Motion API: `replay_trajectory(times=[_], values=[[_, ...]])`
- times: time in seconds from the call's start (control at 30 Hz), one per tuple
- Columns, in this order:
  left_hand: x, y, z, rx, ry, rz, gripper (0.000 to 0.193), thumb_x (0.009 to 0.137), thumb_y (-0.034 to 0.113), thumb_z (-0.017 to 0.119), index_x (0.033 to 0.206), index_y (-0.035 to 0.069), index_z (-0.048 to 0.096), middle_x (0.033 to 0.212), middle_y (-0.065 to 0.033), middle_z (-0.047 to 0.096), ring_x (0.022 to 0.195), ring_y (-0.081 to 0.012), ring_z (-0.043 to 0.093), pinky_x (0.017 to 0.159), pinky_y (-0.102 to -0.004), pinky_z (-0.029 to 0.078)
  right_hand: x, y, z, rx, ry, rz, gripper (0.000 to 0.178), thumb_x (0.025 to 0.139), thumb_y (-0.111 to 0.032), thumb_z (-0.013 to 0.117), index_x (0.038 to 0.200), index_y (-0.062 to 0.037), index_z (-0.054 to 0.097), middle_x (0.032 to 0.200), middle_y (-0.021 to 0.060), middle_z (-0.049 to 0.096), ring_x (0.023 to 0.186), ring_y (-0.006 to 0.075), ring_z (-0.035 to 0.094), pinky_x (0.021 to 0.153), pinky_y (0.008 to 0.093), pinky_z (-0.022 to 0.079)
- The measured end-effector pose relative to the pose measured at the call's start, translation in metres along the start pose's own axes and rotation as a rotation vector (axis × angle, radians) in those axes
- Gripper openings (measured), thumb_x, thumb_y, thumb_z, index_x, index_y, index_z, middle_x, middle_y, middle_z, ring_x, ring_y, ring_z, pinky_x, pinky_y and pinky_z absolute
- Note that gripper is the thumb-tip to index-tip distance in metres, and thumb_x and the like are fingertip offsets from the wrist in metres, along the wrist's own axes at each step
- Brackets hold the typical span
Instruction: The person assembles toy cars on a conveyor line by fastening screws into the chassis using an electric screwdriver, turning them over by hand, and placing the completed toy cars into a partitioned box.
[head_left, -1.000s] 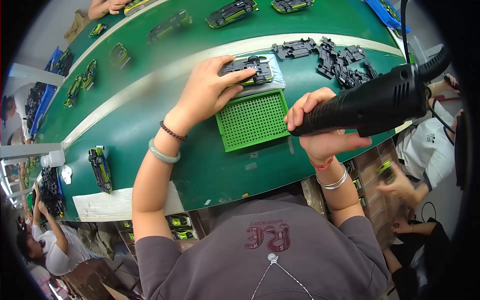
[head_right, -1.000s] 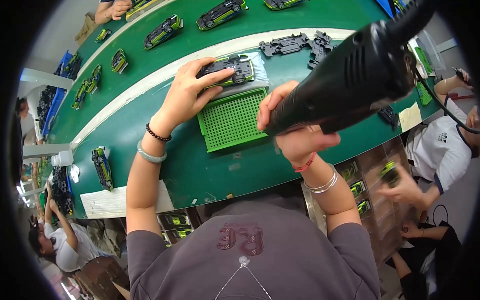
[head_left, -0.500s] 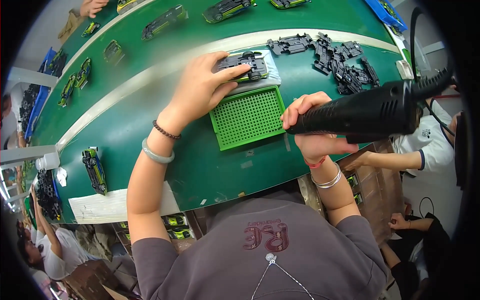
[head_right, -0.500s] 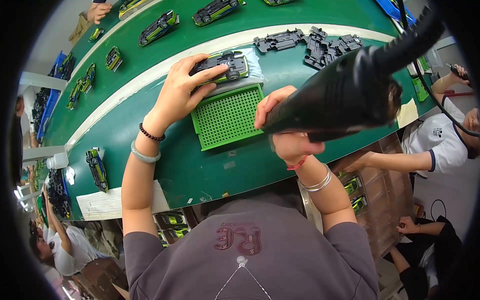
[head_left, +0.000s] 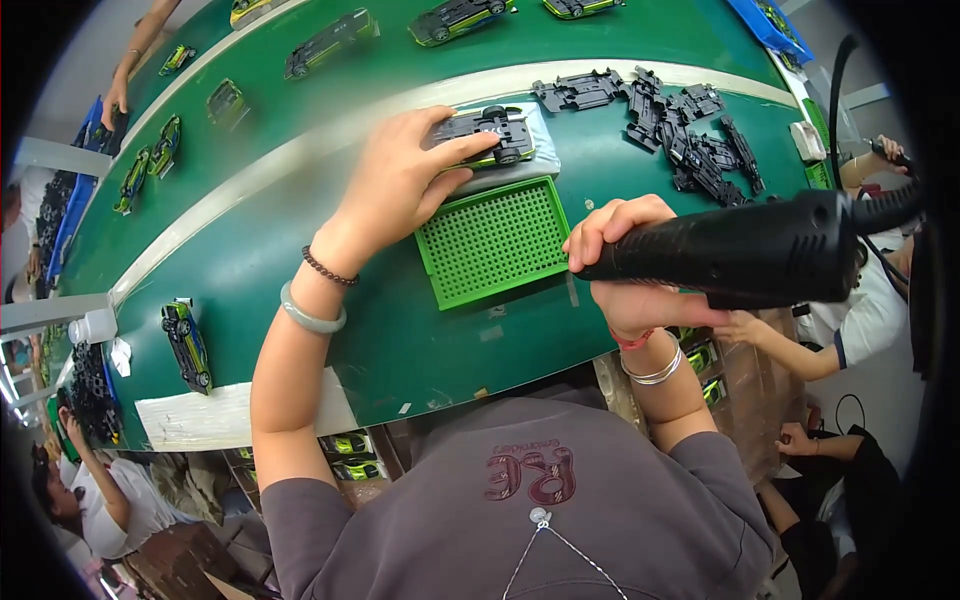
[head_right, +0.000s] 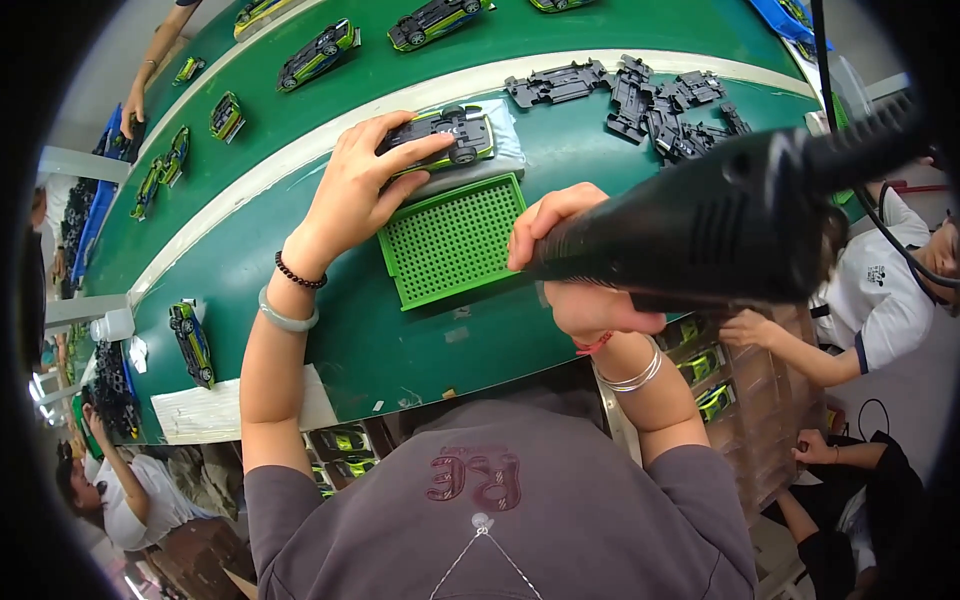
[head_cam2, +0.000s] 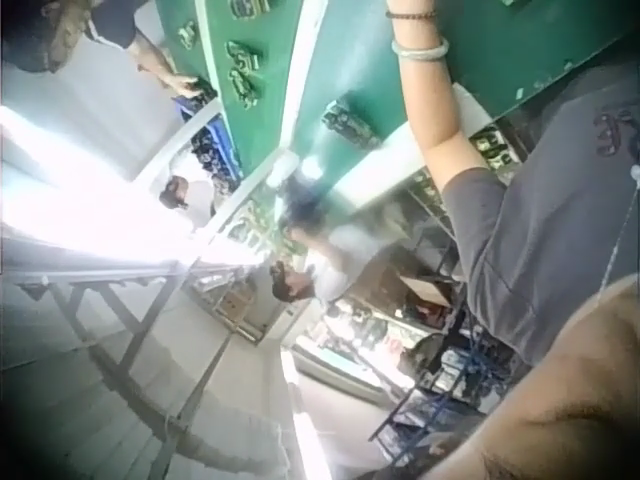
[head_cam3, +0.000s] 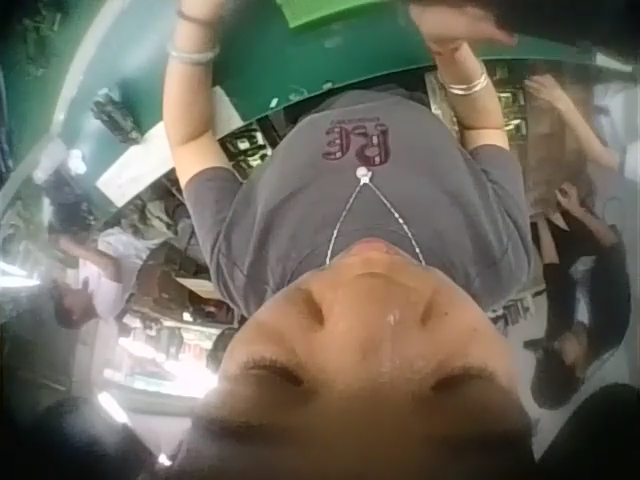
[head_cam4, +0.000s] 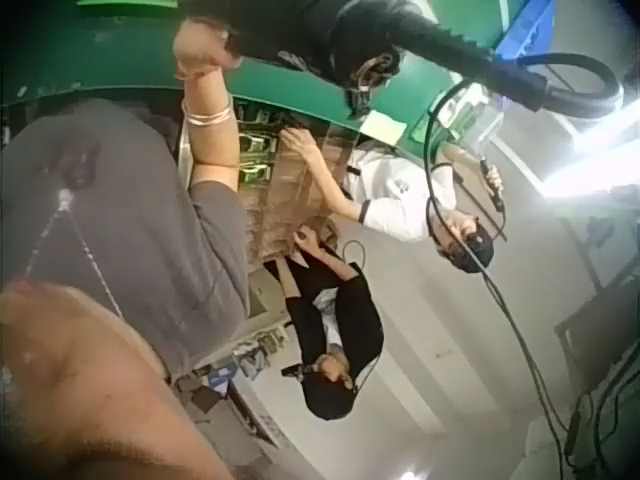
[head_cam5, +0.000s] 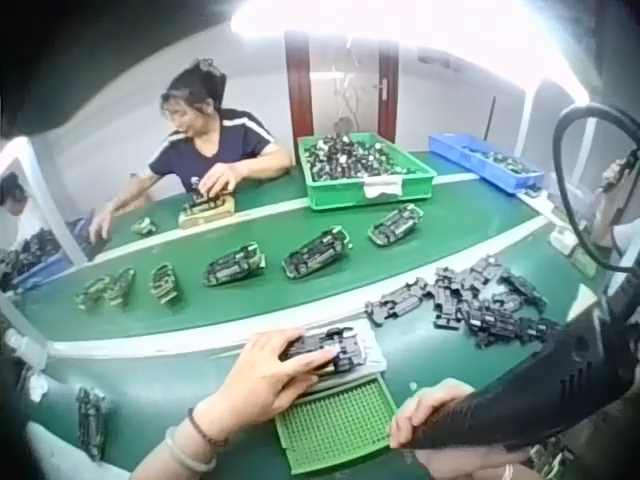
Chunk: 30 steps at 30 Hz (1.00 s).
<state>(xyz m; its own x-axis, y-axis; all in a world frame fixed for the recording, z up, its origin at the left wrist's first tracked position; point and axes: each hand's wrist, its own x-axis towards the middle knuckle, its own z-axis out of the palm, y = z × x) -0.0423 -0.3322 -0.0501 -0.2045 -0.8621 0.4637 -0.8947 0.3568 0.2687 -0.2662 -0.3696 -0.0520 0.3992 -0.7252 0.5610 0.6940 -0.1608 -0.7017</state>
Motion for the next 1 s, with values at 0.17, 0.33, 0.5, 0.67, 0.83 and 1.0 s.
replay_trajectory(times=[0.17, 0.33, 0.5, 0.67, 0.83, 1.0], values=[[0.001, 0.001, 0.0, -0.012, -0.011, -0.011, 0.042, 0.076, 0.013, 0.063, 0.116, 0.026, 0.058, 0.116, -0.0126, 0.051, 0.101, -0.0307, 0.049, 0.088, -0.0395, 0.039, -0.005, 0.005, -0.003, 0.0, 0.062, 0.05, 0.11, 0.038, -0.097, 0.023, 0.085, 0.0009, 0.043, 0.063, 0.0071, 0.047, 0.052, 0.0152, 0.05, 0.047, 0.0245, 0.043], [0.0, 0.0, 0.001, -0.02, -0.008, -0.01, 0.041, 0.076, 0.012, 0.063, 0.115, 0.025, 0.058, 0.115, -0.0123, 0.051, 0.101, -0.0305, 0.049, 0.088, -0.0393, 0.039, -0.006, 0.005, 0.0, -0.046, 0.077, 0.069, 0.109, 0.042, -0.096, 0.022, 0.086, 0.0007, 0.042, 0.063, 0.006, 0.046, 0.053, 0.0146, 0.05, 0.047, 0.0242, 0.042], [0.0, -0.001, 0.002, -0.012, 0.002, -0.001, 0.041, 0.076, 0.012, 0.063, 0.115, 0.025, 0.058, 0.115, -0.0121, 0.051, 0.102, -0.0306, 0.049, 0.088, -0.0393, 0.039, -0.008, 0.006, 0.005, -0.167, 0.09, 0.102, 0.105, 0.043, -0.096, 0.023, 0.081, -0.001, 0.044, 0.059, 0.0084, 0.049, 0.049, 0.0153, 0.048, 0.047, 0.0256, 0.043], [0.0, -0.001, 0.002, -0.008, 0.005, 0.004, 0.041, 0.076, 0.012, 0.063, 0.115, 0.025, 0.058, 0.115, -0.0123, 0.051, 0.102, -0.0309, 0.049, 0.088, -0.0394, 0.039, -0.005, 0.001, 0.011, -0.336, 0.135, 0.264, 0.104, 0.045, -0.096, 0.022, 0.081, -0.0011, 0.044, 0.059, 0.0082, 0.049, 0.049, 0.0156, 0.049, 0.046, 0.026, 0.043], [0.0, -0.001, 0.001, 0.002, 0.01, 0.007, 0.041, 0.076, 0.013, 0.064, 0.115, 0.025, 0.058, 0.115, -0.013, 0.051, 0.102, -0.0312, 0.049, 0.088, -0.0397, 0.039, 0.004, -0.006, 0.008, -0.242, 0.125, 0.303, 0.103, 0.048, -0.096, 0.017, 0.081, -0.0014, 0.044, 0.059, 0.0079, 0.049, 0.048, 0.0163, 0.048, 0.046, 0.0281, 0.043], [0.0, 0.0, 0.001, -0.002, 0.019, 0.008, 0.04, 0.076, 0.014, 0.064, 0.115, 0.025, 0.058, 0.114, -0.0136, 0.051, 0.103, -0.0314, 0.049, 0.088, -0.0403, 0.039, 0.048, -0.029, 0.02, 0.018, 0.103, 0.003, 0.107, 0.05, -0.094, 0.005, 0.078, 0.0013, 0.045, 0.056, 0.0101, 0.051, 0.047, 0.0166, 0.05, 0.045, 0.0254, 0.043]])
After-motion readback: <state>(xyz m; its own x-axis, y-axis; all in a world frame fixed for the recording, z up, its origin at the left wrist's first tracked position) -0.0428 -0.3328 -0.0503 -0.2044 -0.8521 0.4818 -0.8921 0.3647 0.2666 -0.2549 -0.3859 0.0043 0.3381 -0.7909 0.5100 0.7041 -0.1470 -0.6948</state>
